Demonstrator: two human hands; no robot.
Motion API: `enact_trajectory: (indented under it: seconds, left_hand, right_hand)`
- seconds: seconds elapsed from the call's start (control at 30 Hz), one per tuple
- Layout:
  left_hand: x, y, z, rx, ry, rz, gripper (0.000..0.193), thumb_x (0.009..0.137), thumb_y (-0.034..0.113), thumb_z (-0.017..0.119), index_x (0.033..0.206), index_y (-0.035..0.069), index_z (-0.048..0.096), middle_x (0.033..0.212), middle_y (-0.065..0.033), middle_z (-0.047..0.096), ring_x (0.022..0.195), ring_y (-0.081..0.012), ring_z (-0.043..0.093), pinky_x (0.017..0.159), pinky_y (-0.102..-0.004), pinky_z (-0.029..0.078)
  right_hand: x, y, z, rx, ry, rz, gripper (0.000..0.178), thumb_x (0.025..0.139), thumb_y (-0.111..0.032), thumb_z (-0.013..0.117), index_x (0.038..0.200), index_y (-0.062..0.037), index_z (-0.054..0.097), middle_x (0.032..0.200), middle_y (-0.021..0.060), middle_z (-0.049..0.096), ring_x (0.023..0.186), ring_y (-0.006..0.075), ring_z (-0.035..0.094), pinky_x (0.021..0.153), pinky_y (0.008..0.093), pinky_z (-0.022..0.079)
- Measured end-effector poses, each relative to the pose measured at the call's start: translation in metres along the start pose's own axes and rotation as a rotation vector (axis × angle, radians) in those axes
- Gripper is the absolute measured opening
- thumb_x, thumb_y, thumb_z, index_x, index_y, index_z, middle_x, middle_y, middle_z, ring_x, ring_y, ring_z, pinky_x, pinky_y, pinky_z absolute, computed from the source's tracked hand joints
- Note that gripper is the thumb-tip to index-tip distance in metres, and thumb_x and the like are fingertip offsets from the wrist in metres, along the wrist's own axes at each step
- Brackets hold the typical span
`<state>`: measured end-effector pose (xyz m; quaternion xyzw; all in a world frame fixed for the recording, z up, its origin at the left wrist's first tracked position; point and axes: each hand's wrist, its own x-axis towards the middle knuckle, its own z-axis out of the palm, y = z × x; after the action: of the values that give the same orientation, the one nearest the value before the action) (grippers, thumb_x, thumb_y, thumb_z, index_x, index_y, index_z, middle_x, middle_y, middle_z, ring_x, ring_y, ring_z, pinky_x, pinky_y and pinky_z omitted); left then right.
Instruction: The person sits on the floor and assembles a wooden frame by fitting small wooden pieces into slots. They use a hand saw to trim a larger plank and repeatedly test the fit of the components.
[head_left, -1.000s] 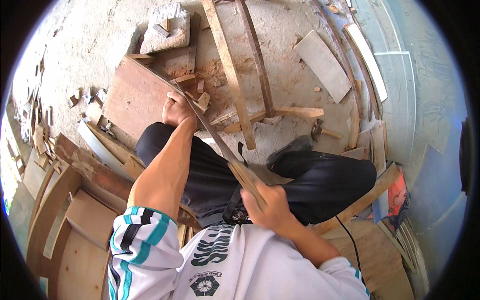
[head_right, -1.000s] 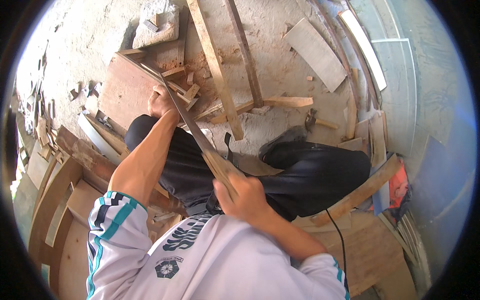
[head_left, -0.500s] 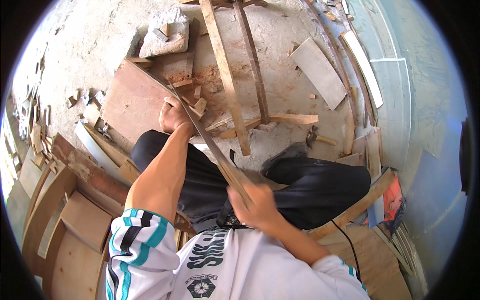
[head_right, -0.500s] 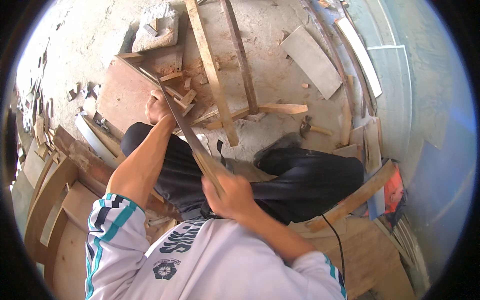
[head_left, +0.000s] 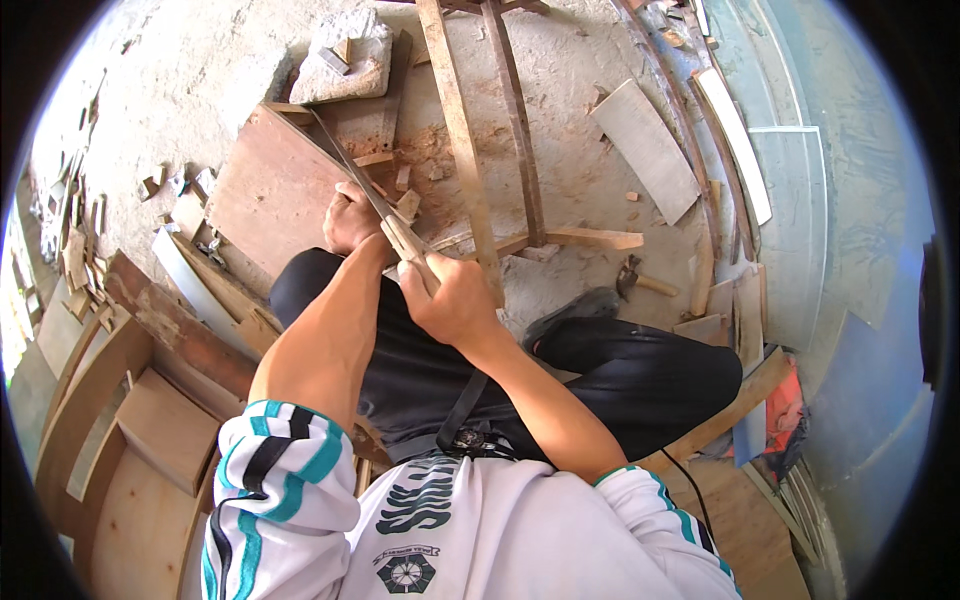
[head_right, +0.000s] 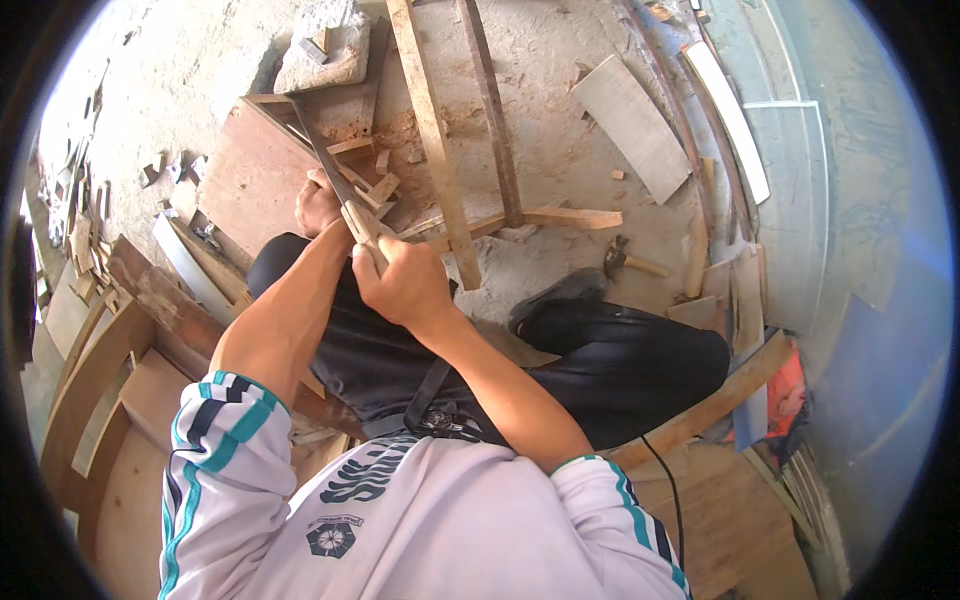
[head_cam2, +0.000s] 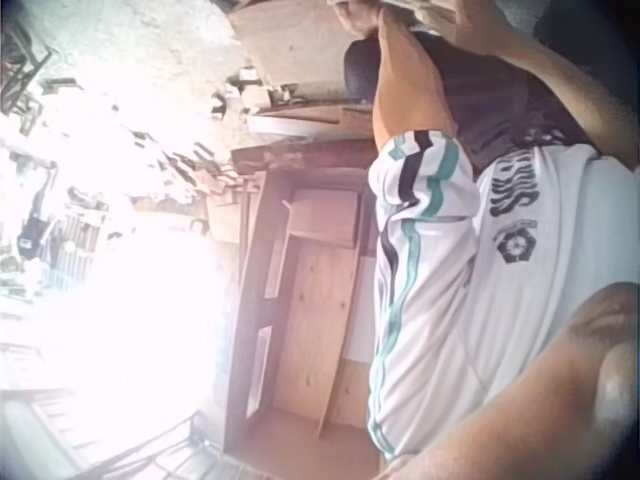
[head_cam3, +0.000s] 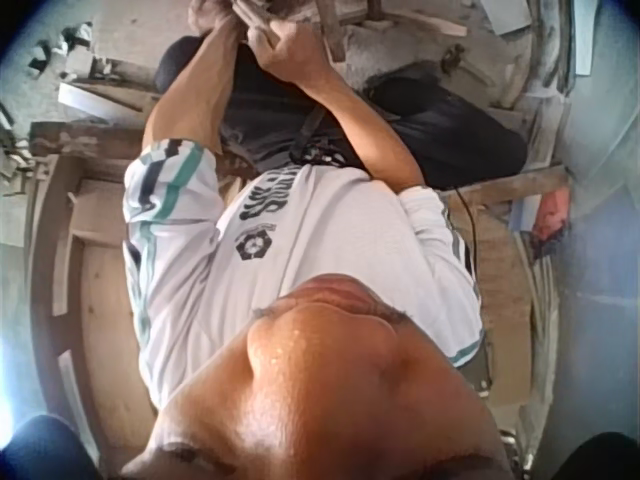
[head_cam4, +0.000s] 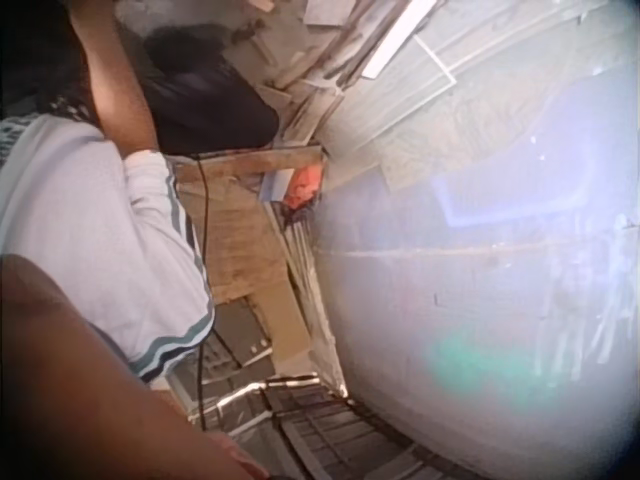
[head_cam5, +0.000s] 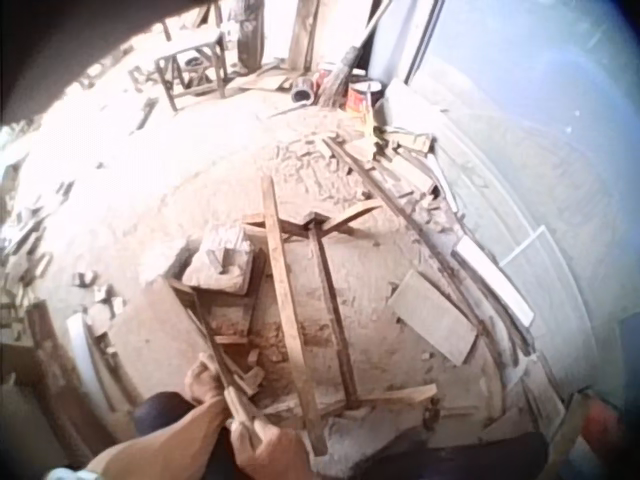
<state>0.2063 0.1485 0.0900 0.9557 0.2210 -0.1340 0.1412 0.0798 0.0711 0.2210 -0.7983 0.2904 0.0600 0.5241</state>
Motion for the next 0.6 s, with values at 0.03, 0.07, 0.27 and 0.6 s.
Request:
enact_trajectory:
  seconds: [0.03, 0.07, 0.27, 0.6]
  left_hand:
    - [0.008, 0.000, -0.001, 0.011, 0.007, 0.002, 0.057, 0.098, 0.047, 0.033, 0.089, 0.013, 0.078, 0.085, -0.0164, 0.074, 0.086, -0.0402, 0.071, 0.081, -0.0505, 0.053]
    - [0.010, 0.001, 0.000, -0.012, 0.018, -0.012, 0.057, 0.098, 0.047, 0.033, 0.090, 0.013, 0.078, 0.085, -0.0162, 0.074, 0.086, -0.0405, 0.070, 0.081, -0.0505, 0.053]
    - [0.003, 0.000, -0.009, -0.044, 0.001, -0.025, 0.058, 0.096, 0.048, 0.035, 0.091, 0.012, 0.079, 0.081, -0.0133, 0.075, 0.086, -0.0368, 0.071, 0.084, -0.0467, 0.053]
    - [0.014, -0.008, 0.005, -0.018, 0.079, -0.012, 0.055, 0.097, 0.046, 0.034, 0.090, 0.014, 0.079, 0.086, -0.0183, 0.074, 0.089, -0.0409, 0.070, 0.083, -0.0505, 0.053]
  right_hand:
    - [-0.004, -0.004, -0.001, -0.027, -0.027, -0.025, 0.018, 0.092, -0.017, 0.061, 0.087, 0.0003, 0.065, 0.072, 0.0225, 0.065, 0.062, 0.0370, 0.068, 0.050, 0.0425, 0.050]
    - [-0.023, -0.007, -0.012, -0.062, -0.061, -0.051, 0.018, 0.093, -0.016, 0.061, 0.087, 0.0005, 0.065, 0.073, 0.0225, 0.066, 0.062, 0.0369, 0.068, 0.051, 0.0425, 0.050]
    - [-0.094, -0.036, -0.052, 0.086, 0.042, -0.021, 0.032, 0.093, -0.031, 0.063, 0.085, -0.0002, 0.065, 0.071, 0.0264, 0.065, 0.063, 0.0451, 0.066, 0.054, 0.0506, 0.052]
    - [-0.099, -0.042, -0.060, 0.116, 0.020, -0.006, 0.025, 0.093, -0.024, 0.062, 0.084, -0.0004, 0.065, 0.072, 0.0245, 0.064, 0.061, 0.0441, 0.064, 0.054, 0.0469, 0.051]
